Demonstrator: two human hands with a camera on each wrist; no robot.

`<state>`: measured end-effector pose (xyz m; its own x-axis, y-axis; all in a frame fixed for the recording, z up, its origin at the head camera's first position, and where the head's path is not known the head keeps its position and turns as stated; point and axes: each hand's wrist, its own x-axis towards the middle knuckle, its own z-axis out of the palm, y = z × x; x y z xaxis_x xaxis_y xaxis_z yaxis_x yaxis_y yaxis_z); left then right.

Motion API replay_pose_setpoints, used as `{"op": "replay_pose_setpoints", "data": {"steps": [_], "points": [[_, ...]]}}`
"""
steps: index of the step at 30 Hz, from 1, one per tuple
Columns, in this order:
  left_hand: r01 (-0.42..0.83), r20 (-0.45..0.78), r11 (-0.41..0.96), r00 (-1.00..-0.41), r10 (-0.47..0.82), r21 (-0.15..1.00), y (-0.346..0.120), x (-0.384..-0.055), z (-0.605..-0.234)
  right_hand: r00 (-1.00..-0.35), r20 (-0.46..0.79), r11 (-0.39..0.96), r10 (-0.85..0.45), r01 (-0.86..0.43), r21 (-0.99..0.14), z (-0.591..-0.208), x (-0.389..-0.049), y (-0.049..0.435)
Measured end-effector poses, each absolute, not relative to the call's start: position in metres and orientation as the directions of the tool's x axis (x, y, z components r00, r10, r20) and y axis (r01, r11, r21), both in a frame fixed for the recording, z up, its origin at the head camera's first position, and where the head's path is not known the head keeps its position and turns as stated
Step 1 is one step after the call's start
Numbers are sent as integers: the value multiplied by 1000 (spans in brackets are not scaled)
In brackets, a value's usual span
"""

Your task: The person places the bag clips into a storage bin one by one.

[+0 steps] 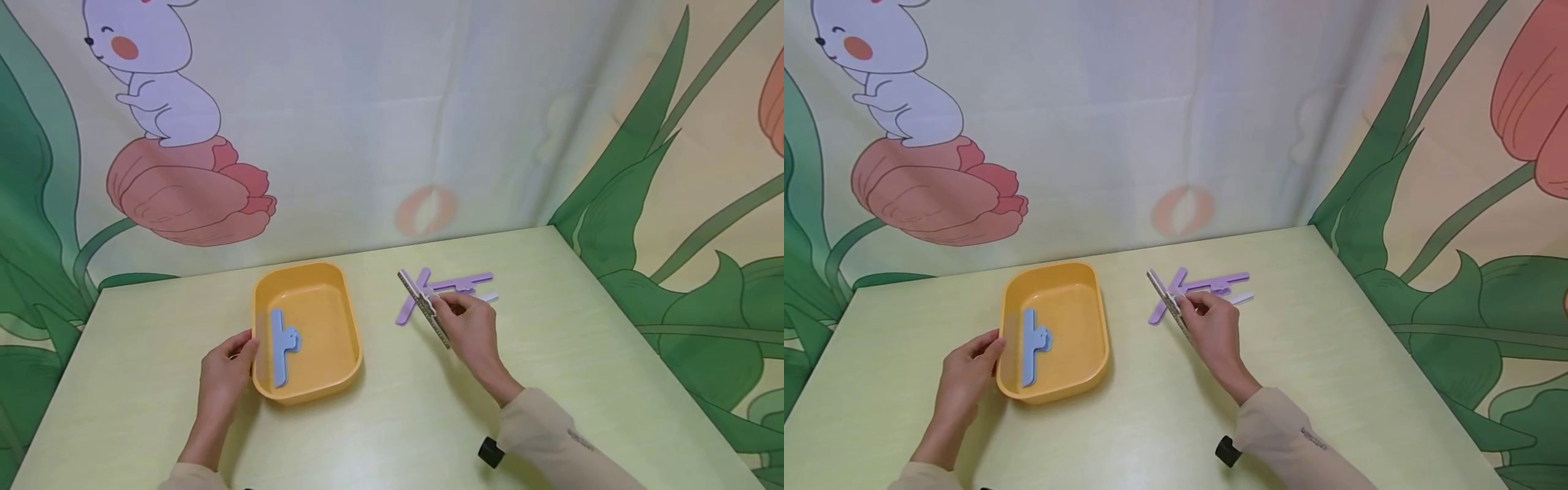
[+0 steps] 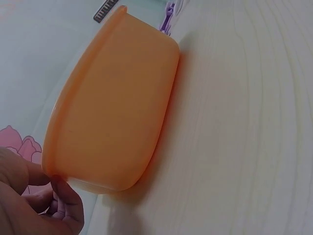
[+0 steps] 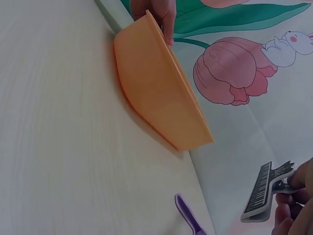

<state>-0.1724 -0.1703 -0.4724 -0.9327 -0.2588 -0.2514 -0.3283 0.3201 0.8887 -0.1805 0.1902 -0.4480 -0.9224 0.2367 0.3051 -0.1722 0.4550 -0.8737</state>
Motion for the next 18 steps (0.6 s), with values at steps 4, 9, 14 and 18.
{"op": "replay_pose_setpoints", "data": {"steps": [4,9,14,18], "points": [[-326,-247,324,-933,-262,888,-170,-172,-473,-921,315,450,228,-188,-873,-444,-183,184],[-323,-244,326,-934,-260,888,-170,-172,-472,-920,321,444,227,-196,-874,-441,-186,176],[-317,-239,326,-936,-260,891,-171,-173,-472,-923,316,440,219,-196,-877,-440,-190,167],[-317,-236,324,-935,-264,891,-171,-173,-473,-927,314,433,207,-201,-879,-439,-192,159]]}}
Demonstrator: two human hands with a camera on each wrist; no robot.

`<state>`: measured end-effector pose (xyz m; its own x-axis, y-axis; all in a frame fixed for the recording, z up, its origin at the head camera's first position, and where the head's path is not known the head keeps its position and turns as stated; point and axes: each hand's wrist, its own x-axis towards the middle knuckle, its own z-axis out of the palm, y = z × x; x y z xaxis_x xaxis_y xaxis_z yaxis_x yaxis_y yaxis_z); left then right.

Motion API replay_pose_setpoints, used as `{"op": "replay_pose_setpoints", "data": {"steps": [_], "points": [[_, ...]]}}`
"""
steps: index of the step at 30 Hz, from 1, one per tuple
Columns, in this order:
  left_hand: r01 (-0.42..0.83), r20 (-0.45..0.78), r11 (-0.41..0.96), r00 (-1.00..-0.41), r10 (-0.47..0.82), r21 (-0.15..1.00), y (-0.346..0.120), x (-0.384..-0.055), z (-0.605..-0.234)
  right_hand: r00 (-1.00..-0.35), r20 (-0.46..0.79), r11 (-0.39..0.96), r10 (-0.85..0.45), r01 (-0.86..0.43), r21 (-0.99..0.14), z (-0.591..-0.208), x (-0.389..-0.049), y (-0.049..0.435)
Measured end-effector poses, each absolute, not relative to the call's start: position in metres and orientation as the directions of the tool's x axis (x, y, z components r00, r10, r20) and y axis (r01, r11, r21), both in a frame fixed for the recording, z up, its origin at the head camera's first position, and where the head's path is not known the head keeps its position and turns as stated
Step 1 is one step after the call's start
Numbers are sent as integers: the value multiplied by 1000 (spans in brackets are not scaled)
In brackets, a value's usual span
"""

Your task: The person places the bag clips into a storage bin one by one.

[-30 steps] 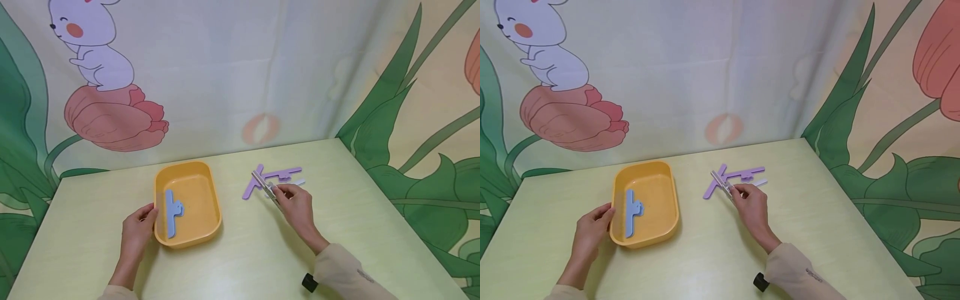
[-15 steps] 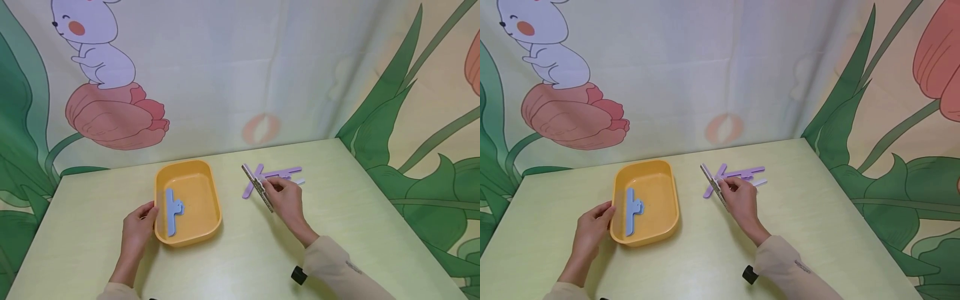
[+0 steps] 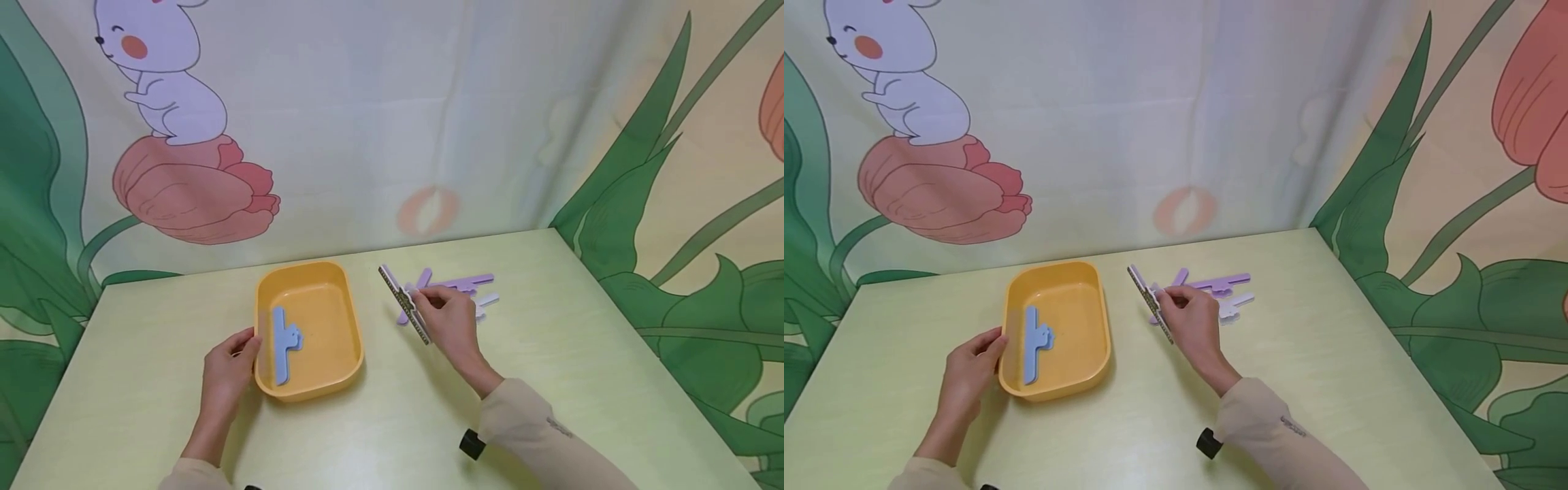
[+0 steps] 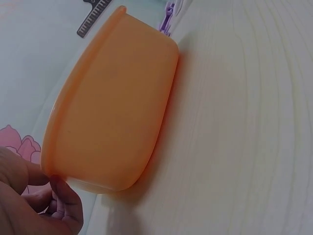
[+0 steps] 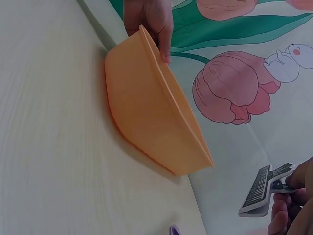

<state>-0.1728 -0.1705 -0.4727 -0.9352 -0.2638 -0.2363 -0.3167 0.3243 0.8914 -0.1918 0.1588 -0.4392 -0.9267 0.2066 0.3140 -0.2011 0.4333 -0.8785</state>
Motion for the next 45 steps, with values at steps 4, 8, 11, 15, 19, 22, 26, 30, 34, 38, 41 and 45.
{"op": "replay_pose_setpoints", "data": {"steps": [4,8,11,15,19,22,26,30,34,38,41,45], "points": [[-315,-235,325,-936,-262,892,-170,-173,-474,-929,316,425,193,-211,-880,-438,-194,152],[-308,-229,328,-938,-259,893,-171,-173,-474,-929,324,429,179,-223,-875,-435,-197,143],[-306,-226,331,-939,-260,892,-171,-173,-473,-930,327,438,168,-227,-870,-432,-199,136],[-310,-232,329,-938,-257,892,-171,-173,-473,-937,310,440,160,-213,-872,-430,-200,127],[-312,-234,327,-937,-258,892,-172,-172,-474,-947,284,432,153,-194,-881,-429,-202,119],[-310,-230,328,-938,-260,892,-172,-172,-475,-951,275,427,144,-191,-884,-429,-204,114],[-305,-223,332,-939,-264,893,-173,-172,-474,-956,267,427,125,-191,-884,-428,-204,106],[-301,-219,329,-940,-263,895,-172,-173,-475,-963,245,441,109,-174,-880,-427,-205,99],[-297,-217,325,-941,-260,898,-172,-173,-476,-973,213,442,92,-151,-884,-426,-205,91],[-296,-216,323,-941,-262,899,-173,-174,-477,-978,193,438,86,-137,-888,-424,-208,83],[-291,-212,320,-942,-260,902,-173,-174,-477,-979,188,446,85,-131,-885,-423,-210,78],[-287,-209,317,-943,-259,904,-172,-174,-476,-982,170,455,85,-114,-883,-422,-212,72]]}}
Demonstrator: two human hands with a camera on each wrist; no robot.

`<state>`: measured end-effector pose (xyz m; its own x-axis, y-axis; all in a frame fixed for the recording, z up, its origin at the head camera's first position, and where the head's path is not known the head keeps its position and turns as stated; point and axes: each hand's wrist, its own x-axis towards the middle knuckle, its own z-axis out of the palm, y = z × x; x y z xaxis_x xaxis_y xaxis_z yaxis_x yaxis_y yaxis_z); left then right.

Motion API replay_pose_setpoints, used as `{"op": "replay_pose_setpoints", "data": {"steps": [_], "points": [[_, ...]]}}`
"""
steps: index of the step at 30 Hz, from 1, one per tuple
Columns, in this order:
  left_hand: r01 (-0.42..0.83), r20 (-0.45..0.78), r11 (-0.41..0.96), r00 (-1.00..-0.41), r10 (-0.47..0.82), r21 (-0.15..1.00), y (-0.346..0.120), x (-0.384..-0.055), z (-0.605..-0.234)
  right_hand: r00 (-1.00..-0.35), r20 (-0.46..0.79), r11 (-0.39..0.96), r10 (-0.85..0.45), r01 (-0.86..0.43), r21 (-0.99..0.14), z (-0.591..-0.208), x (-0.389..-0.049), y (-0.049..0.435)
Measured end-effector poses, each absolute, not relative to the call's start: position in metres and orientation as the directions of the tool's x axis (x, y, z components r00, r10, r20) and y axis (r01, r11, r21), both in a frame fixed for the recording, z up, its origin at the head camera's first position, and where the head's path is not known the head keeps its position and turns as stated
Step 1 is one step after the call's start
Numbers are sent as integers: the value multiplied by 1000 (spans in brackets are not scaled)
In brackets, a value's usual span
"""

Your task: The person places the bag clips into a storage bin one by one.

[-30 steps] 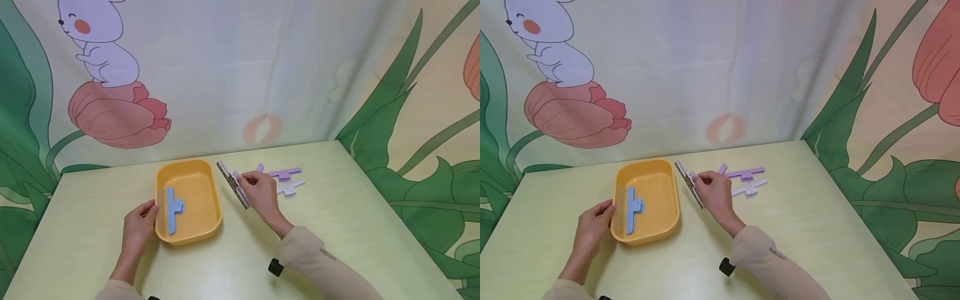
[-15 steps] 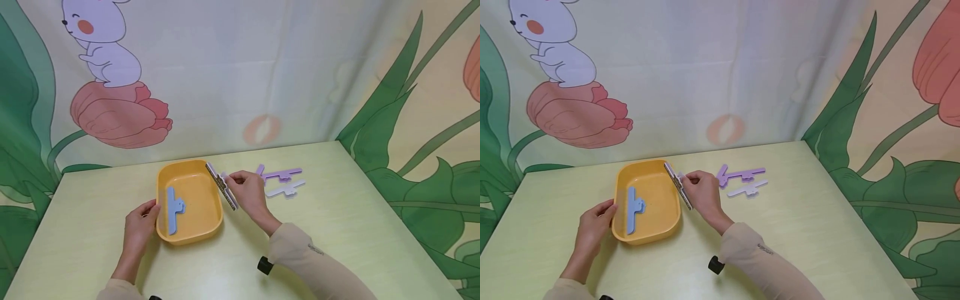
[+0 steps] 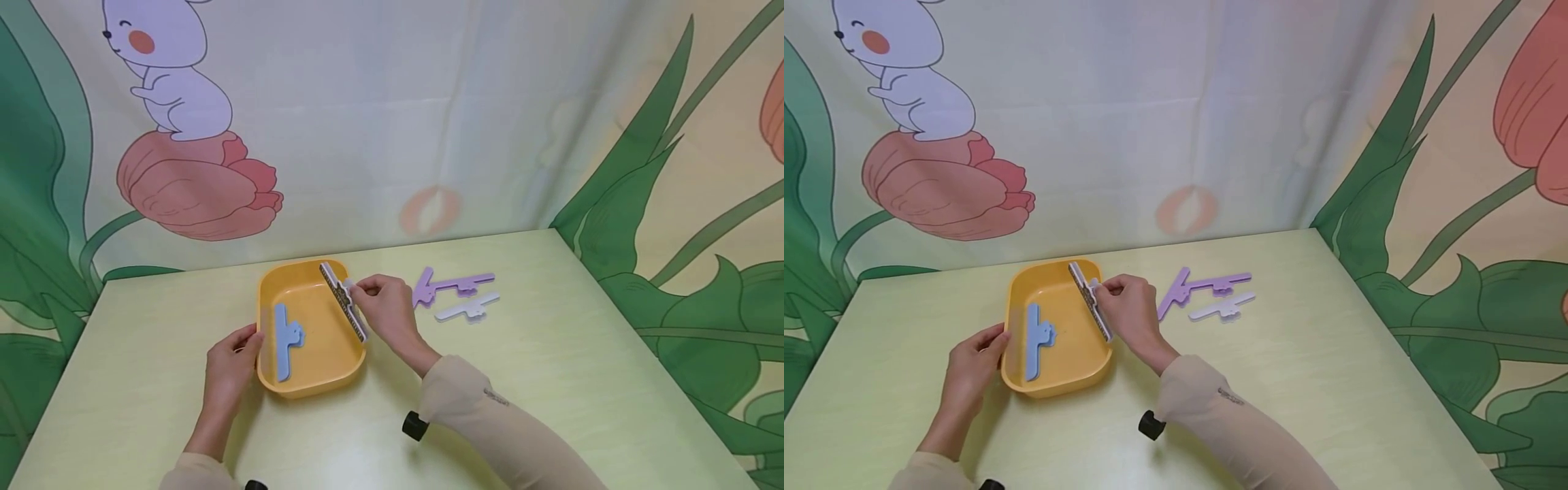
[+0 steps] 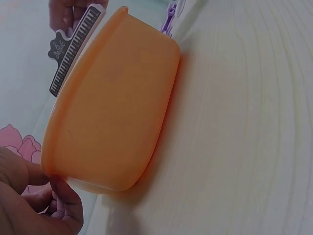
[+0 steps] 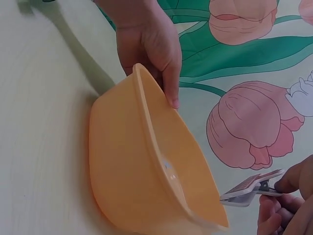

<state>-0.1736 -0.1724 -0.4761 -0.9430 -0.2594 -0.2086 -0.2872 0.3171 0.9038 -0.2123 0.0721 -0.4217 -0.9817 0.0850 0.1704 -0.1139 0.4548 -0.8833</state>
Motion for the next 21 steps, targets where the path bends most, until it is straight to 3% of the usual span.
{"op": "replay_pose_setpoints", "data": {"steps": [21], "points": [[-291,-214,326,-944,-252,899,-173,-173,-474,-993,109,473,41,-77,-877,-423,-219,38]]}}
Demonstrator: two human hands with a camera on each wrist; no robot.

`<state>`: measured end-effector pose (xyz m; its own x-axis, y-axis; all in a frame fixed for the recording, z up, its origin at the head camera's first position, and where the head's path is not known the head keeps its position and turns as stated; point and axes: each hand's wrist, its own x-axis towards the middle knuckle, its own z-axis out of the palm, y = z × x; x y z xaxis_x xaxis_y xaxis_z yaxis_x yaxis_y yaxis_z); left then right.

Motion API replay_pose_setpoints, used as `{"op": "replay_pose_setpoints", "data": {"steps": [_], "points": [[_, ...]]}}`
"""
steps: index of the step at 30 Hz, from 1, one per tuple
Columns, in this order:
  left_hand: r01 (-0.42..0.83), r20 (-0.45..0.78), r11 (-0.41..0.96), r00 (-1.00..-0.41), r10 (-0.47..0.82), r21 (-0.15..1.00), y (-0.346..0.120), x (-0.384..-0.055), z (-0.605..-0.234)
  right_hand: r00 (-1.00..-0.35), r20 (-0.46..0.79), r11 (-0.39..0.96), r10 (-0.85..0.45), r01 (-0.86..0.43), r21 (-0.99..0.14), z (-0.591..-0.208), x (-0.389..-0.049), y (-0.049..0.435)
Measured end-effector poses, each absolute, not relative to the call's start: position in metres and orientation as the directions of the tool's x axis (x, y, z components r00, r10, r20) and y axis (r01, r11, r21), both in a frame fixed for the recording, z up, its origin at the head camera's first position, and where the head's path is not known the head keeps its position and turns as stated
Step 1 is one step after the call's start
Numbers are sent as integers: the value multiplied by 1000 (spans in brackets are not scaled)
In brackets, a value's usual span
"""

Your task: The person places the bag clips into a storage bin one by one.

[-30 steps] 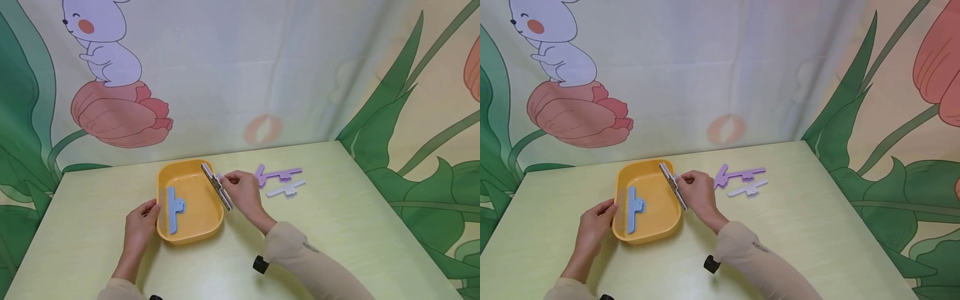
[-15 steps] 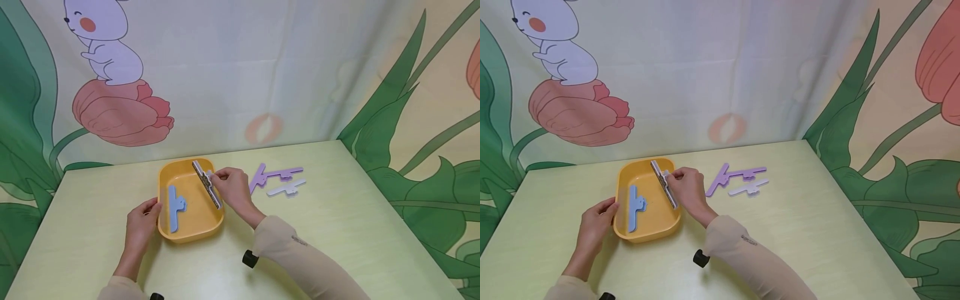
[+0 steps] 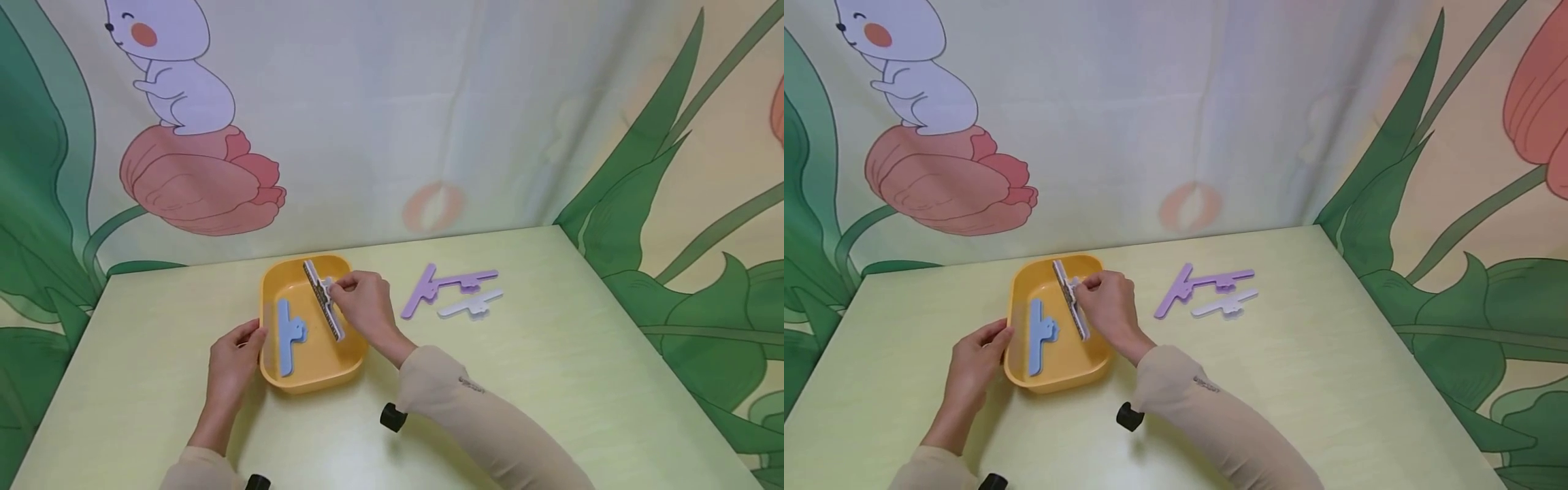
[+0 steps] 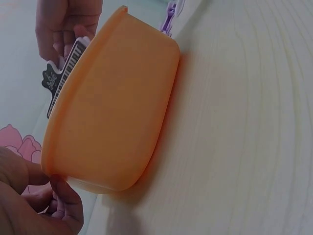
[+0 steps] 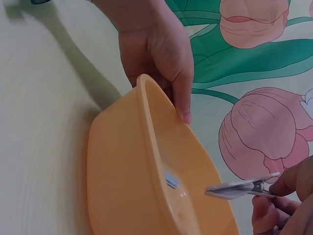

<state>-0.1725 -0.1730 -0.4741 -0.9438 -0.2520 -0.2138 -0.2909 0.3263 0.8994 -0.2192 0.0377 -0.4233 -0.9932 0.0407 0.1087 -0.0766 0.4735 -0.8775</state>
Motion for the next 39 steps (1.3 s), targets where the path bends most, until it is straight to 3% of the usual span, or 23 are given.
{"op": "replay_pose_setpoints", "data": {"steps": [17,27,39], "points": [[-278,-197,325,-946,-259,904,-175,-172,-473,-997,-68,434,46,81,-897,-441,-220,2],[-283,-203,330,-945,-258,900,-175,-173,-473,-993,-101,432,60,117,-894,-444,-219,3],[-264,-185,327,-950,-252,907,-174,-172,-473,-995,-94,597,16,85,-798,-452,-221,1]]}}
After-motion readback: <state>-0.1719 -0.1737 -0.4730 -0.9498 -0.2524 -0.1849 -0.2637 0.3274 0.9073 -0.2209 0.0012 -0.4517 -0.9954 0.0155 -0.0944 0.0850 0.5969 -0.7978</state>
